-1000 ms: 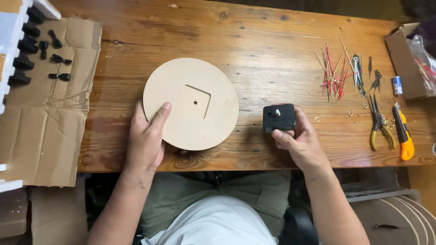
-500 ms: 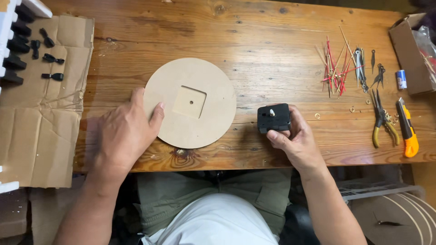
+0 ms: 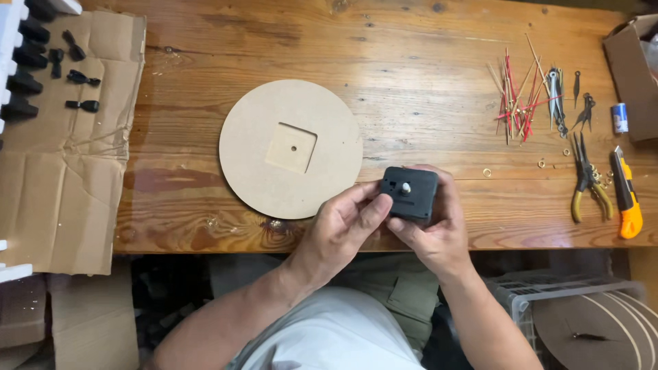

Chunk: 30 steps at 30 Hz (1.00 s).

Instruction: The person uses pliers to secure a metal fastener onto a circular wooden board. They then insert a small black plastic component into a square cutout on the board and attach a metal ring to it.

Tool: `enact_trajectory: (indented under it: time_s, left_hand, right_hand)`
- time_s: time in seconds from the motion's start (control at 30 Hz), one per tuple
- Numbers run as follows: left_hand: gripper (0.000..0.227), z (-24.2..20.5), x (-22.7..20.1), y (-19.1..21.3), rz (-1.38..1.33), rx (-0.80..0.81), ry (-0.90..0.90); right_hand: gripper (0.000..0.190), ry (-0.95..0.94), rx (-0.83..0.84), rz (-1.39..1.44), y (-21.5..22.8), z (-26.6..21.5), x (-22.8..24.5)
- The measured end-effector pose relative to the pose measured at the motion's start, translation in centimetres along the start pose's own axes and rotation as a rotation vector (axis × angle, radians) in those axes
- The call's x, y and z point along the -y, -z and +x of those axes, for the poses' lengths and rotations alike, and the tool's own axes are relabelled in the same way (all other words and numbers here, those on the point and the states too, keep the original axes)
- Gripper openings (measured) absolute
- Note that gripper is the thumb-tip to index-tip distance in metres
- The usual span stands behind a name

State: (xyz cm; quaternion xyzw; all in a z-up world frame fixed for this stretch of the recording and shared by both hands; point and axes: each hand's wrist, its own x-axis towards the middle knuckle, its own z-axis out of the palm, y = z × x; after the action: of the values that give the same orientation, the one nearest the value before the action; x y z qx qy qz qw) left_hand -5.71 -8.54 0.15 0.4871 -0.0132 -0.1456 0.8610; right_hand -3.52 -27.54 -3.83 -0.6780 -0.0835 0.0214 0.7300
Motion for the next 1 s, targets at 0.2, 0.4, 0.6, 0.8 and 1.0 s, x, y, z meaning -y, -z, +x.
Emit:
enact_trajectory:
  time_s: [0.2, 0.4, 0.6, 0.8, 1.0]
  left_hand:
    - [0.038, 0.8, 0.7, -0.6, -0.158, -0.138, -0.06]
    - [0.039, 1.5, 1.6, 0.9, -0.08, -0.196, -0.185]
    - [0.044, 2.3, 2.1, 0.6, -0.118, -0.188, -0.175]
    - [0.048, 2.5, 2.6, 1.3, 0.292, -0.288, -0.283]
    - [0.035, 1.4, 1.0, 0.8, 0.648, -0.378, -0.586]
  right_hand:
    - [0.094, -0.066, 0.105, -0.081, 0.4, -0.6, 1.7]
    - [0.028, -0.133, 0.028, -0.685, 3.3, 1.4, 4.1]
    - [0.028, 0.064, -0.03, -0.493, 2.7, 1.7, 4.2]
    - [0.024, -0.044, -0.003, -0.392, 2.0, 1.8, 6.3]
    - [0.027, -0.106, -0.199, -0.204, -0.5, 1.1, 6.8]
